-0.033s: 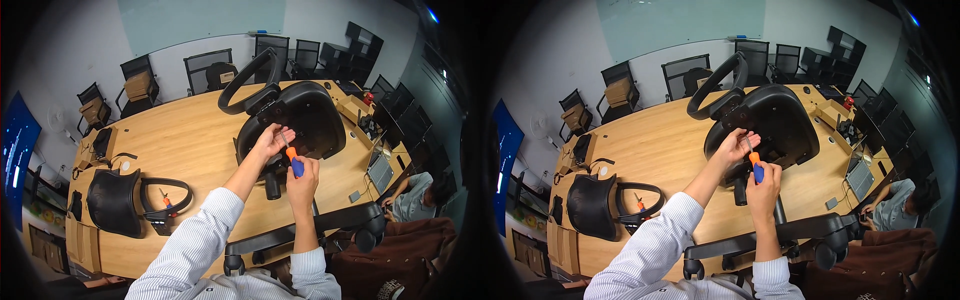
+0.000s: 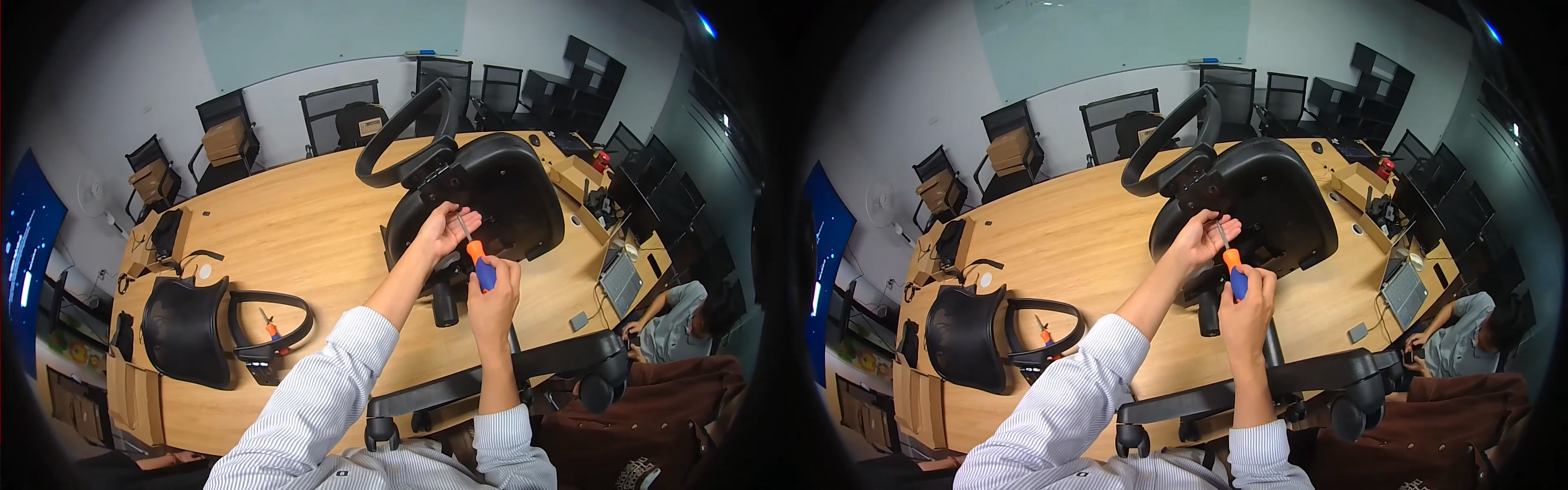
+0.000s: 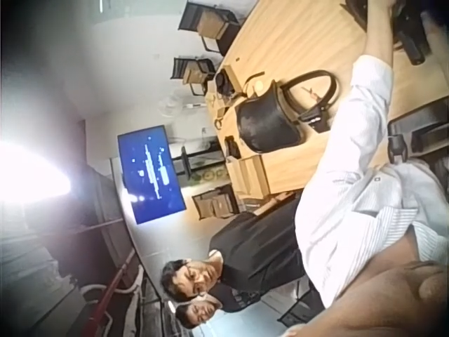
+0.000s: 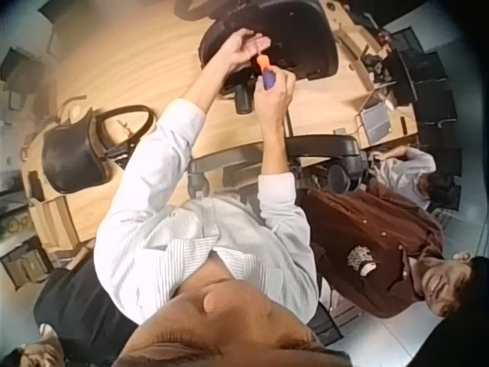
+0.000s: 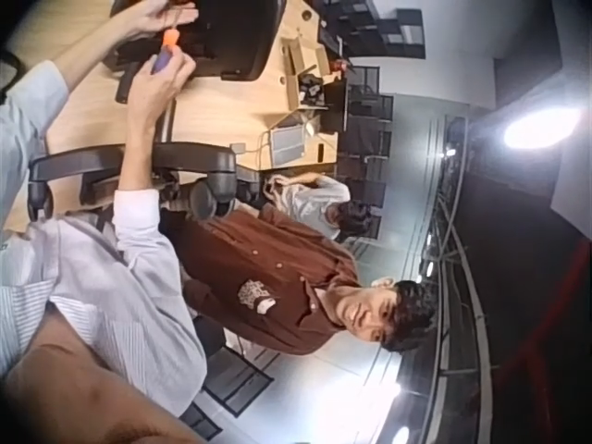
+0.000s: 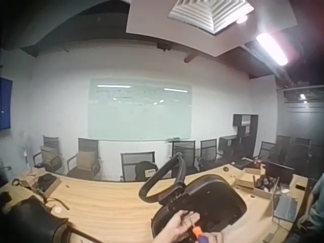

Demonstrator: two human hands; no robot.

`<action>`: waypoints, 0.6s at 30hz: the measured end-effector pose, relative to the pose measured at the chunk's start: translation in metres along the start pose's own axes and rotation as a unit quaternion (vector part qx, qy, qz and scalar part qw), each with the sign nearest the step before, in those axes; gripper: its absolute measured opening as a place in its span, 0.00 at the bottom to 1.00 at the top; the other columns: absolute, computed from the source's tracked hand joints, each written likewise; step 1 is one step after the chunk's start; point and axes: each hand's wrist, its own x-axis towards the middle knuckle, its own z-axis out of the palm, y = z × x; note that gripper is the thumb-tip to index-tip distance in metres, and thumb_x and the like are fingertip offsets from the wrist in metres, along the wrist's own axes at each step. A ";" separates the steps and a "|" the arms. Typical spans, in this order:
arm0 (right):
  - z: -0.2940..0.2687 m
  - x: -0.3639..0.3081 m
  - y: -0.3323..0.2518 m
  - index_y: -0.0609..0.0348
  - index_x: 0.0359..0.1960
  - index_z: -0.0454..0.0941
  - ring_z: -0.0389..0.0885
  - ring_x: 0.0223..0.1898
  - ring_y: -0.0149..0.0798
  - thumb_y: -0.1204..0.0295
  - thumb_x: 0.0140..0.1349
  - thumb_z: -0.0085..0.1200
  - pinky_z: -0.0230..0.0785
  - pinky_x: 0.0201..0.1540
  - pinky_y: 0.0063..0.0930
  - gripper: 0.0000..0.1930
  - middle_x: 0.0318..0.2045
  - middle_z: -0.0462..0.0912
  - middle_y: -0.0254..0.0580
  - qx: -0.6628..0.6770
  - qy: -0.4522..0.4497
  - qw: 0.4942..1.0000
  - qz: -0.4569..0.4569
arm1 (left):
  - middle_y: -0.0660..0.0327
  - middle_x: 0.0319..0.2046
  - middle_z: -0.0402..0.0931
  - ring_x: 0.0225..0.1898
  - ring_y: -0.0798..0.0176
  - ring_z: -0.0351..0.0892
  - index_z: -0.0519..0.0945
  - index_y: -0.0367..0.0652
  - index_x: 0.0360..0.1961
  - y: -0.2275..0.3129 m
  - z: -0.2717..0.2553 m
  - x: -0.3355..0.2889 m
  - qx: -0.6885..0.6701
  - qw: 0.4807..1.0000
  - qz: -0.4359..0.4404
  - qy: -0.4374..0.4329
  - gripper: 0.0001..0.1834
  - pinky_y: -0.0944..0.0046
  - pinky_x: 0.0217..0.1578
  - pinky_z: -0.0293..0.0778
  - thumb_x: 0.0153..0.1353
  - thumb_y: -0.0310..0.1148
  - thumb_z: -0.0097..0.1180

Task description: Assembling an office chair by attaching the backrest and other components using a screwdriver.

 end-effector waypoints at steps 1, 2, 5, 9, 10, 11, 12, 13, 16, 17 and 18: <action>0.001 -0.001 0.002 0.64 0.46 0.74 0.77 0.44 0.54 0.83 0.54 0.61 0.72 0.46 0.43 0.17 0.44 0.72 0.50 0.000 0.000 1.000 -0.001 | 0.34 0.47 0.76 0.50 0.40 0.81 0.70 0.23 0.48 0.001 0.000 0.001 -0.011 1.000 -0.003 0.007 0.17 0.46 0.55 0.80 0.65 0.28 0.47; 0.003 -0.001 0.005 0.64 0.47 0.74 0.77 0.45 0.54 0.82 0.56 0.60 0.72 0.46 0.43 0.17 0.44 0.72 0.51 0.007 0.014 1.000 -0.004 | 0.34 0.47 0.76 0.50 0.40 0.81 0.70 0.23 0.48 0.000 0.000 0.001 -0.011 1.000 -0.004 0.006 0.17 0.46 0.55 0.80 0.65 0.28 0.47; 0.004 0.001 0.009 0.65 0.49 0.73 0.76 0.45 0.55 0.80 0.59 0.59 0.72 0.47 0.44 0.16 0.44 0.72 0.52 0.011 0.022 1.000 -0.003 | 0.34 0.47 0.76 0.50 0.40 0.81 0.70 0.23 0.47 -0.002 0.001 0.000 -0.025 1.000 -0.007 -0.004 0.17 0.47 0.55 0.80 0.65 0.29 0.47; 0.004 0.005 0.006 0.65 0.49 0.72 0.76 0.45 0.55 0.77 0.61 0.58 0.71 0.47 0.45 0.15 0.45 0.72 0.53 0.019 0.017 1.000 0.015 | 0.34 0.48 0.76 0.50 0.41 0.81 0.70 0.23 0.47 -0.002 0.000 0.001 -0.007 1.000 0.001 -0.011 0.17 0.48 0.55 0.80 0.65 0.28 0.46; 0.004 0.004 0.006 0.65 0.49 0.72 0.76 0.45 0.55 0.77 0.61 0.58 0.71 0.47 0.45 0.15 0.45 0.72 0.53 0.019 0.016 1.000 0.016 | 0.35 0.48 0.76 0.50 0.41 0.81 0.70 0.22 0.48 -0.003 0.001 0.000 -0.010 1.000 0.007 -0.012 0.17 0.48 0.56 0.80 0.64 0.28 0.46; 0.005 0.004 0.007 0.65 0.49 0.72 0.76 0.45 0.55 0.77 0.62 0.58 0.71 0.47 0.45 0.15 0.45 0.72 0.53 0.027 0.021 0.999 0.025 | 0.35 0.48 0.76 0.50 0.41 0.81 0.70 0.22 0.48 -0.003 0.001 0.000 -0.010 1.000 0.008 -0.012 0.17 0.48 0.56 0.80 0.64 0.28 0.46; 0.006 0.005 0.007 0.66 0.49 0.72 0.76 0.45 0.55 0.77 0.62 0.58 0.71 0.47 0.45 0.15 0.45 0.72 0.53 0.036 0.025 0.998 0.034 | 0.35 0.48 0.76 0.50 0.42 0.81 0.70 0.22 0.48 -0.003 0.001 0.000 -0.014 1.000 0.007 -0.017 0.17 0.49 0.56 0.80 0.64 0.28 0.46; 0.007 0.006 0.007 0.66 0.49 0.72 0.76 0.45 0.55 0.77 0.62 0.58 0.71 0.47 0.45 0.15 0.45 0.72 0.53 0.036 0.025 0.999 0.033 | 0.35 0.48 0.76 0.50 0.42 0.81 0.70 0.22 0.48 -0.003 0.001 -0.001 -0.018 1.000 0.006 -0.023 0.17 0.49 0.56 0.80 0.64 0.28 0.46; 0.007 0.007 0.008 0.65 0.49 0.72 0.76 0.45 0.55 0.76 0.62 0.58 0.71 0.47 0.45 0.15 0.45 0.72 0.53 0.022 0.021 0.999 0.027 | 0.37 0.48 0.76 0.50 0.43 0.81 0.71 0.23 0.49 0.000 -0.001 -0.003 -0.022 0.998 -0.011 -0.060 0.17 0.51 0.56 0.80 0.64 0.28 0.46; 0.006 0.007 0.007 0.65 0.49 0.72 0.76 0.45 0.55 0.76 0.62 0.58 0.71 0.47 0.45 0.15 0.45 0.72 0.53 0.018 0.017 0.999 0.023 | 0.37 0.48 0.76 0.50 0.43 0.81 0.71 0.23 0.49 0.001 0.002 -0.005 -0.022 0.998 -0.012 -0.060 0.17 0.51 0.56 0.80 0.64 0.28 0.46; 0.005 0.007 0.008 0.65 0.49 0.72 0.77 0.45 0.55 0.76 0.61 0.58 0.72 0.47 0.45 0.15 0.45 0.72 0.53 0.014 0.012 1.000 0.019 | 0.38 0.48 0.77 0.50 0.44 0.82 0.71 0.23 0.49 0.001 0.005 -0.007 -0.028 0.997 -0.027 -0.067 0.17 0.51 0.55 0.80 0.65 0.28 0.47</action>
